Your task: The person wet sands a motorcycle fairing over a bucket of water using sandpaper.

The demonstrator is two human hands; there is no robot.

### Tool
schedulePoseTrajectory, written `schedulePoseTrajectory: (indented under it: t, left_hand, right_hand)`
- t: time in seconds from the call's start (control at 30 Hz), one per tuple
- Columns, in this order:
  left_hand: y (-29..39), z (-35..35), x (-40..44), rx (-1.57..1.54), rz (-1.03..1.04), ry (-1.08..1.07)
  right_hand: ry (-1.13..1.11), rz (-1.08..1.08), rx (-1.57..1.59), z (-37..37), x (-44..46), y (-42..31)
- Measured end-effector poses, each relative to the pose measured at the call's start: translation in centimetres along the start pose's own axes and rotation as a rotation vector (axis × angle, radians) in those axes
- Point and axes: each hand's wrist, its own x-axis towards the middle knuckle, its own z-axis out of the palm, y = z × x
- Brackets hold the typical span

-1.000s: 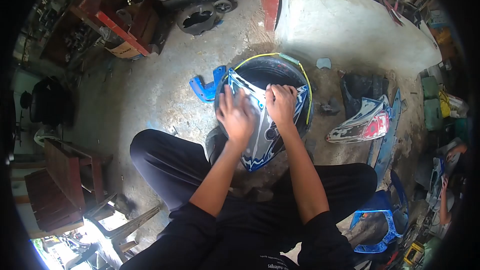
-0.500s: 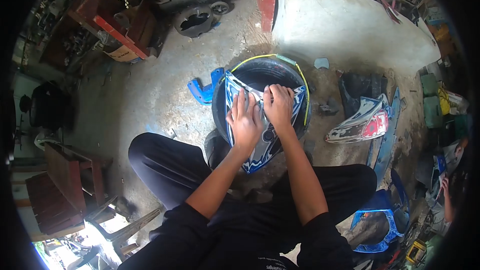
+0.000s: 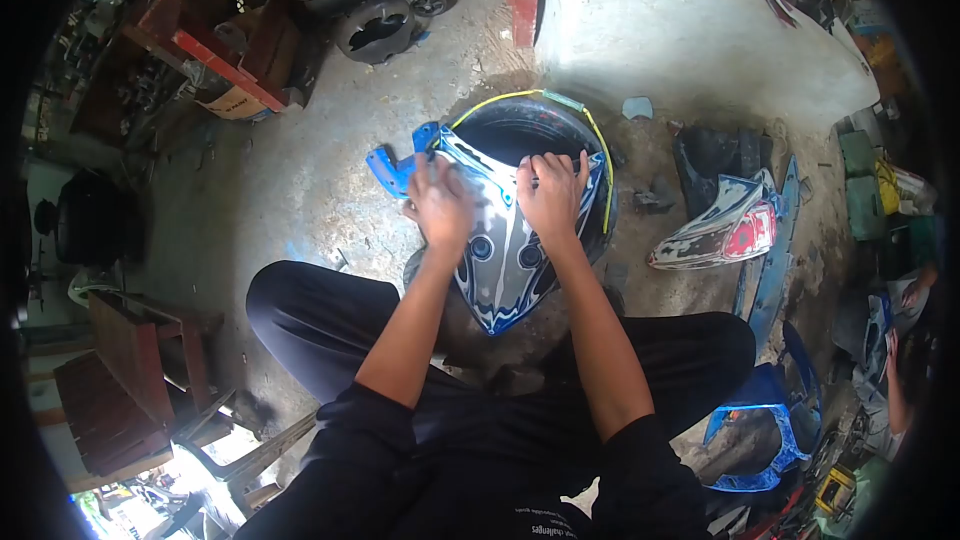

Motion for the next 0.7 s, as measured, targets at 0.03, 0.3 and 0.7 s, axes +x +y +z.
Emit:
schedulePoseTrajectory:
  t: [0.03, 0.3, 0.7]
  left_hand:
    - [0.4, -0.2, -0.1, -0.026, 0.093, 0.035]
    - [1.0, -0.4, 1.0, -0.046, -0.007, -0.013]
    - [4.1, -2.4, -5.2, -0.149, 0.264, -0.112]
  right_hand:
    - [0.004, -0.003, 0.009, 0.3, 0.0, 0.0]
    - [-0.010, 0.009, -0.012, 0.1, -0.1, -0.1]
    - [0.053, -0.016, 0.000, 0.5, 0.4, 0.0]
